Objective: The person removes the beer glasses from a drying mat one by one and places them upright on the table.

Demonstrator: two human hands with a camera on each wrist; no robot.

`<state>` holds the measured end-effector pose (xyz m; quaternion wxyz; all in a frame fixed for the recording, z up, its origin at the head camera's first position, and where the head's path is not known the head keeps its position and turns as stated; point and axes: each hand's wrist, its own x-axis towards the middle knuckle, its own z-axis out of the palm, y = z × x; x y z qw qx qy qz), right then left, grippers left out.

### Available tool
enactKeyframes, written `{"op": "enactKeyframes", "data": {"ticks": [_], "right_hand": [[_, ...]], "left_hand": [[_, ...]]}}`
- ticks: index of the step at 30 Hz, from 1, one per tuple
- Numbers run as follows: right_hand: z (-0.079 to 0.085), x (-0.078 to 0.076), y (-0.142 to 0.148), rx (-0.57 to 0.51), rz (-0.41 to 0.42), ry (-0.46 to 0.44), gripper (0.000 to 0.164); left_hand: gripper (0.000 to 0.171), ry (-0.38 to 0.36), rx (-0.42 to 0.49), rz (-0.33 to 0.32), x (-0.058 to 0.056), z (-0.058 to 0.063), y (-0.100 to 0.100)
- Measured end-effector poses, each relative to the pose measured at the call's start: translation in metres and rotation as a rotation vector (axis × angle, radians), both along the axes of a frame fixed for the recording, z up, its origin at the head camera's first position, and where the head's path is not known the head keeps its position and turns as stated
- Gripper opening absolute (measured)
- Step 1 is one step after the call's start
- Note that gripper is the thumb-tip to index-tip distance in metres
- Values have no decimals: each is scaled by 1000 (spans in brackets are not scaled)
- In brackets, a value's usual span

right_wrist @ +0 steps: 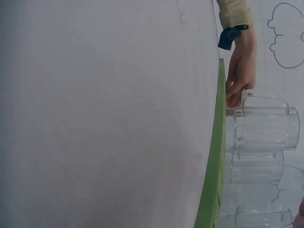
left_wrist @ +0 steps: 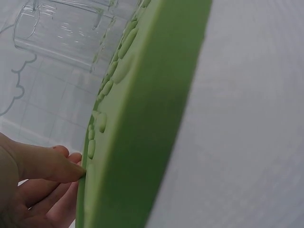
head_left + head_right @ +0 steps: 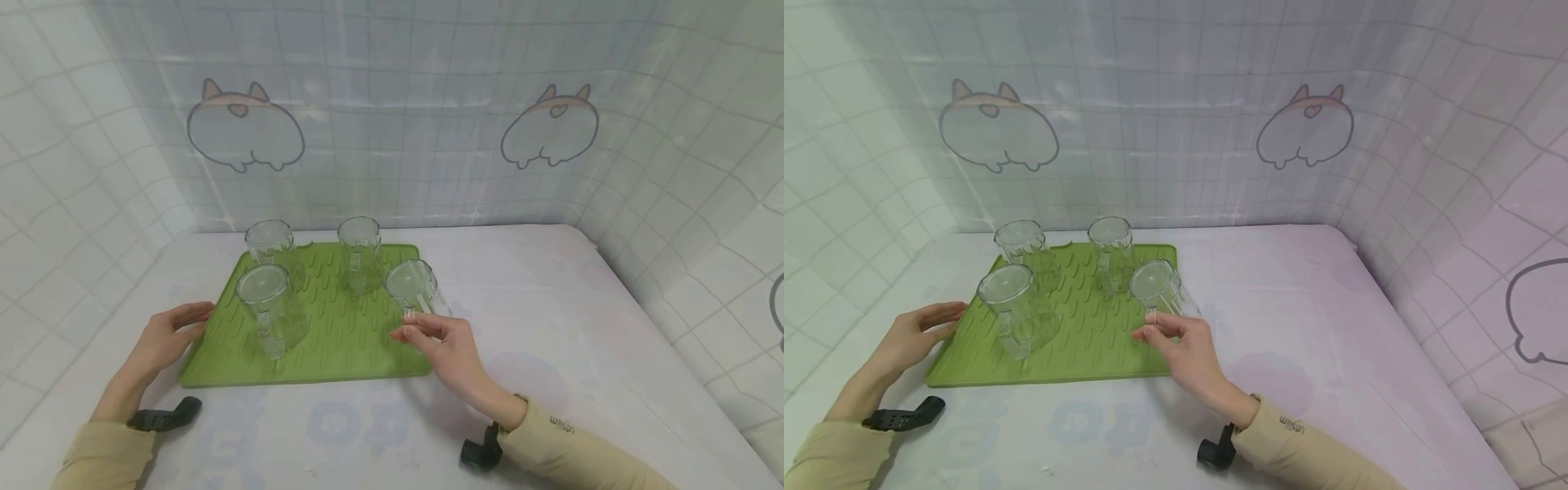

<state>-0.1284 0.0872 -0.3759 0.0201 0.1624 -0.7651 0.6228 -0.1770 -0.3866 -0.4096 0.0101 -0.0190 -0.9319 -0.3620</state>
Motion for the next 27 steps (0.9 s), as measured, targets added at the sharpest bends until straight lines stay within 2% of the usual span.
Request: {"op": "enactKeyframes", "data": {"ticks": [7,13,17,23,27], "right_hand": [[3,-1,3,38,-13,30,16],[5,-2,4,43,-5,68,18],[7,-2,4,41,-2,71,17],[9,-2,4,38,-2,52,17],[9,-2,5,33,-4,46,17]], "left_hand": [[48,31,-30,9,-2,0,2],[42,138,-61,63,-2,8,5],[40,199,-4,126,0,23,18],[37,315,82,249,3,50,45],[36,362,106,271,7,65,63]]}}
